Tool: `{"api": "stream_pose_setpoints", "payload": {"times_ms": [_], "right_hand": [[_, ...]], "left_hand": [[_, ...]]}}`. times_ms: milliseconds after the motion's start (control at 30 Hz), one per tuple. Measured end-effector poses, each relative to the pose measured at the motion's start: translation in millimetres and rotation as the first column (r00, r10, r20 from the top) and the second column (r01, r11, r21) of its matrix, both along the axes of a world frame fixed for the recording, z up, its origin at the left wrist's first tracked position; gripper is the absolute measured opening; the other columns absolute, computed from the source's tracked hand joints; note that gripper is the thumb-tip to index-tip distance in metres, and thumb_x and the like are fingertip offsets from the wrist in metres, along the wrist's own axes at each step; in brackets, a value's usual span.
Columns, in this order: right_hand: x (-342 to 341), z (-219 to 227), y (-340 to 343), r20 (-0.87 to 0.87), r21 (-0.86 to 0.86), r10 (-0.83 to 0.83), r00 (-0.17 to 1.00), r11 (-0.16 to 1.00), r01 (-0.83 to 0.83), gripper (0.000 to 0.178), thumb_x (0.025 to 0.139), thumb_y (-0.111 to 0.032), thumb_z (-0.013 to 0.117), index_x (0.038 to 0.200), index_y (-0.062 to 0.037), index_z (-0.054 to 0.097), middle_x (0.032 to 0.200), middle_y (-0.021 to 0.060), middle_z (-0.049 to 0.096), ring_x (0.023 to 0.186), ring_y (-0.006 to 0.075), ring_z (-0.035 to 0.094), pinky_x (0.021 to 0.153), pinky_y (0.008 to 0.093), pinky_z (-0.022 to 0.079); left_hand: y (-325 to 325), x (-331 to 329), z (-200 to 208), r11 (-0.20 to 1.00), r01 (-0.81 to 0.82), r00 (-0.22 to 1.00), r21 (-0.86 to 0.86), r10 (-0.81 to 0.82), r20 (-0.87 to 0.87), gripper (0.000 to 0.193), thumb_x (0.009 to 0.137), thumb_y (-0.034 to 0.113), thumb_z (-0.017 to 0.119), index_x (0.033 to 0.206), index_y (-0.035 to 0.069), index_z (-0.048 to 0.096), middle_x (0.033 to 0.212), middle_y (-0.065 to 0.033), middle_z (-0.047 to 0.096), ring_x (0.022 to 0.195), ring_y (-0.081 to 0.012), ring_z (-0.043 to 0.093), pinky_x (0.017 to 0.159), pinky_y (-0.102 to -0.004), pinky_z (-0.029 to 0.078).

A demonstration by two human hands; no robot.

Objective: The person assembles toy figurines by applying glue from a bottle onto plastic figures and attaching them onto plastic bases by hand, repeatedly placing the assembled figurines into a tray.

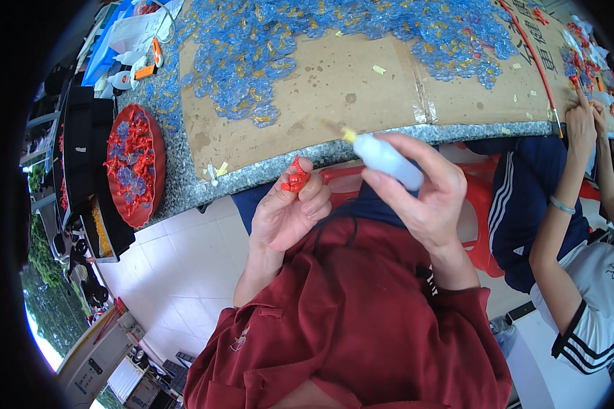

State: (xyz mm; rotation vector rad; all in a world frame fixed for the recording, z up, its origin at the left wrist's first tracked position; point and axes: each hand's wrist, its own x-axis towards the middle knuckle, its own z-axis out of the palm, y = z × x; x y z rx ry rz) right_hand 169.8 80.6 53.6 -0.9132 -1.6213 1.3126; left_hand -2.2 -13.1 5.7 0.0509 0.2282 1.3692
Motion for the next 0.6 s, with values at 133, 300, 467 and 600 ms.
{"api": "stream_pose_setpoints", "payload": {"times_ms": [133,300,467,600], "right_hand": [[-29.7,-13.8,22.0,0.075,0.117,0.007,0.997,0.993,-0.016,0.03,0.069,-0.003,0.068,0.098,0.0006,0.059,0.088,0.0093,0.062,0.082,0.0163,0.059,0.071,0.0261,0.046],[-71.3,-33.9,36.0,0.164,0.227,0.058,0.985,0.969,-0.095,0.027,0.073,-0.006,0.066,0.099,-0.0028,0.06,0.094,0.0084,0.061,0.085,0.0154,0.058,0.075,0.0263,0.045],[-62.9,-31.1,39.5,0.168,0.261,0.04,0.985,0.962,-0.083,0.031,0.072,-0.011,0.068,0.1,-0.0029,0.059,0.092,0.0105,0.061,0.085,0.0225,0.057,0.076,0.0287,0.045],[-15.3,-32.0,85.3,0.282,0.709,-0.502,0.818,0.684,0.175,0.029,0.071,-0.011,0.066,0.099,-0.0038,0.059,0.088,0.0128,0.06,0.085,0.0293,0.054,0.076,0.0367,0.042]], "left_hand": [[-1.8,-0.9,0.8,1.0,-0.012,1.0,-0.013,0.012,-0.015,0.033,0.087,0.021,0.052,0.116,0.006,0.045,0.077,-0.0037,0.044,0.071,-0.0148,0.042,0.063,-0.0263,0.034],[-6.2,-2.2,2.0,0.998,-0.057,0.996,-0.025,0.055,-0.068,0.033,0.087,0.02,0.052,0.116,0.007,0.045,0.081,-0.0044,0.044,0.072,-0.0147,0.041,0.064,-0.0266,0.034],[-7.9,-6.7,1.0,0.994,-0.092,0.989,-0.051,0.086,-0.12,0.029,0.088,0.02,0.052,0.113,0.008,0.046,0.081,-0.0047,0.046,0.07,-0.0146,0.042,0.062,-0.0263,0.033],[-6.4,-3.8,1.0,0.996,-0.081,0.988,-0.045,0.074,-0.134,0.028,0.089,0.022,0.049,0.113,0.008,0.046,0.08,-0.005,0.047,0.069,-0.0147,0.044,0.06,-0.0256,0.033]]}}
